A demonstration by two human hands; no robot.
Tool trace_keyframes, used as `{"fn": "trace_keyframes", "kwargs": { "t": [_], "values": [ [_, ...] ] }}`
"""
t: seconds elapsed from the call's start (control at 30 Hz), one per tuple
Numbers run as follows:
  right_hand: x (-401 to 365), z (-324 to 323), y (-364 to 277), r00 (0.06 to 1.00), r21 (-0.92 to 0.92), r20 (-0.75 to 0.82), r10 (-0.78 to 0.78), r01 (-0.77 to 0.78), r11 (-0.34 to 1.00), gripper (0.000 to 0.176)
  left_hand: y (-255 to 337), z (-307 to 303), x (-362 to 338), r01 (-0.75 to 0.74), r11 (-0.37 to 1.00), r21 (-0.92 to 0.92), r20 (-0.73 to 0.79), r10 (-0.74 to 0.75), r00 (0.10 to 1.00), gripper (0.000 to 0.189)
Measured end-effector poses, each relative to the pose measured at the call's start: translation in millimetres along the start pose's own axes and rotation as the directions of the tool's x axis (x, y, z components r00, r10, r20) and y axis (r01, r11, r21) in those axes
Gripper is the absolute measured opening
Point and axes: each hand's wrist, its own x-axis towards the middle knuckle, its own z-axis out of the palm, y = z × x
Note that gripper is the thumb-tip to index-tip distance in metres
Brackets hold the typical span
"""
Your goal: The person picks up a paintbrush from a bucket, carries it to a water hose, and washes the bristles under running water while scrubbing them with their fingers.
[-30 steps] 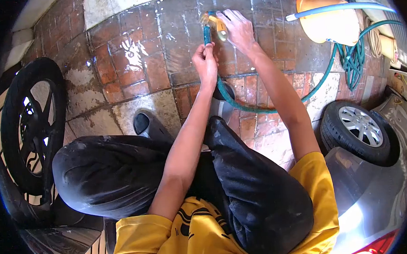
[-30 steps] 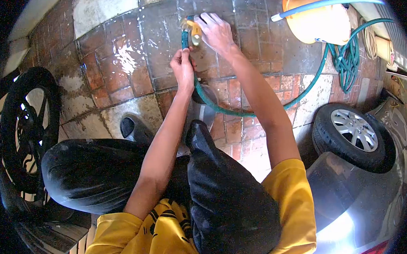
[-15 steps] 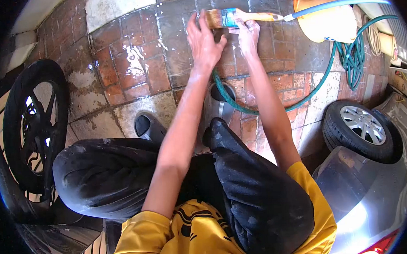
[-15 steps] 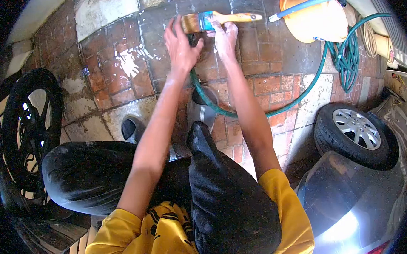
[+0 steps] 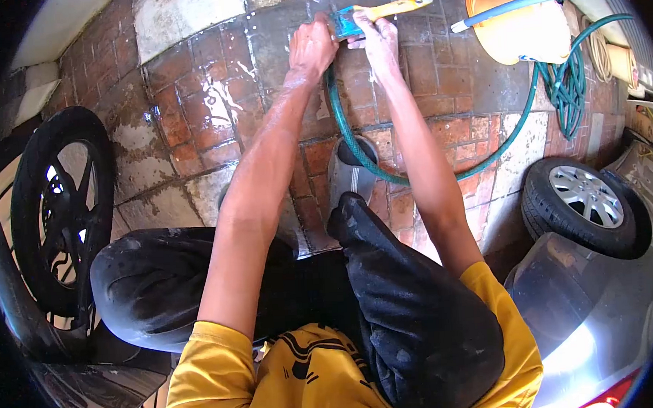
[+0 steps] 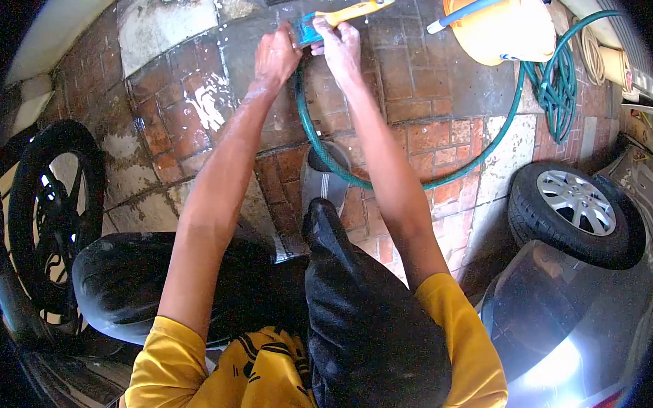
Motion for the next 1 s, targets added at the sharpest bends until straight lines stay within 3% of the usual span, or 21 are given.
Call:
{"fn": "trace_keyframes", "kwargs": {
  "t": [0.17, 0.33, 0.37, 0.4, 0.47, 0.53, 0.57, 0.63, 0.73, 0.77, 0.83, 0.87, 0.9, 0.93, 1.0],
  "values": [
    [-26.4, 9.7, 4.7, 0.998, -0.04, 0.042, 0.039, -0.038, 0.999, 0.046, -8.5, 4.7, -13.0, 0.054, 0.996, -0.065, -0.042, -0.057, 0.998, 0.027],
    [-59.6, 9.4, 38.2, 0.99, -0.163, -0.098, 0.105, -0.12, 0.979, 0.047, -16.6, 7.3, -25.4, 0.232, 0.922, -0.31, -0.104, -0.275, 0.956, 0.058],
    [-65.5, 11.0, 44.3, 0.991, -0.354, -0.123, 0.047, -0.088, 0.931, 0.047, -23.3, 7.3, -23.6, 0.303, 0.883, -0.357, -0.004, -0.326, 0.945, 0.067],
    [-70.4, 12.8, 50.3, 0.991, -0.532, -0.136, -0.016, -0.06, 0.845, 0.047, -28.3, 8.9, -25.5, 0.304, 0.884, -0.355, -0.005, -0.327, 0.945, 0.067],
    [-72.7, 14.7, 61.0, 0.999, -0.685, -0.011, -0.033, 0.016, 0.729, 0.045, -35.8, 12.0, -30.7, 0.318, 0.822, -0.472, 0.035, -0.342, 0.939, 0.068],
    [-64.1, 14.0, 91.6, 0.998, -0.646, -0.045, -0.037, 0.0, 0.763, 0.046, -43.8, 15.6, -32.3, 0.264, 0.814, -0.518, 0.007, -0.304, 0.953, 0.061],
    [-66.3, 18.9, 79.0, 0.998, -0.646, -0.043, -0.039, 0.002, 0.764, 0.046, -54.1, 23.8, -27.7, 0.268, 0.732, -0.626, 0.021, -0.328, 0.944, 0.055],
    [-72.3, 26.1, 50.4, 0.979, -0.444, -0.02, 0.205, -0.192, 0.875, 0.042, -42.6, 5.4, -31.8, 0.336, 0.537, -0.773, 0.098, -0.423, 0.901, 0.037],
    [-83.9, 31.6, 25.9, 0.96, -0.291, 0.114, 0.255, -0.214, 0.932, 0.038, -68.6, 20.5, -29.1, 0.318, 0.651, -0.69, 0.118, -0.332, 0.936, 0.035],
    [-87.1, 37.0, 22.4, 0.957, -0.282, 0.121, 0.263, -0.221, 0.934, 0.03, -65.6, 24.6, -32.6, 0.282, 0.623, -0.73, 0.035, -0.377, 0.926, 0.029],
    [-85.7, 44.8, 16.9, 0.932, -0.215, 0.142, 0.332, -0.299, 0.93, 0.026, -67.0, 23.5, -35.9, 0.33, 0.679, -0.655, 0.045, -0.4, 0.915, 0.027],
    [-85.3, 46.5, 15.3, 0.902, -0.147, 0.164, 0.399, -0.378, 0.914, 0.027, -66.2, 22.8, -37.2, 0.376, 0.728, -0.573, 0.056, -0.423, 0.904, 0.026],
    [-84.3, 47.2, 13.5, 0.884, -0.066, 0.195, 0.425, -0.42, 0.905, 0.039, -62.0, 25.1, -40.6, 0.312, 0.755, -0.577, -0.032, -0.403, 0.915, 0.019],
    [-83.1, 47.3, 12.6, 0.884, -0.065, 0.194, 0.425, -0.421, 0.905, 0.039, -63.6, 28.0, -42.5, 0.312, 0.755, -0.576, -0.032, -0.402, 0.915, 0.019],
    [-78.6, 47.0, 9.6, 0.827, 0.142, 0.184, 0.532, -0.558, 0.818, 0.044, -65.8, 33.9, -44.2, 0.429, 0.56, -0.709, 0.149, -0.476, 0.867, 0.022]
  ]
}}
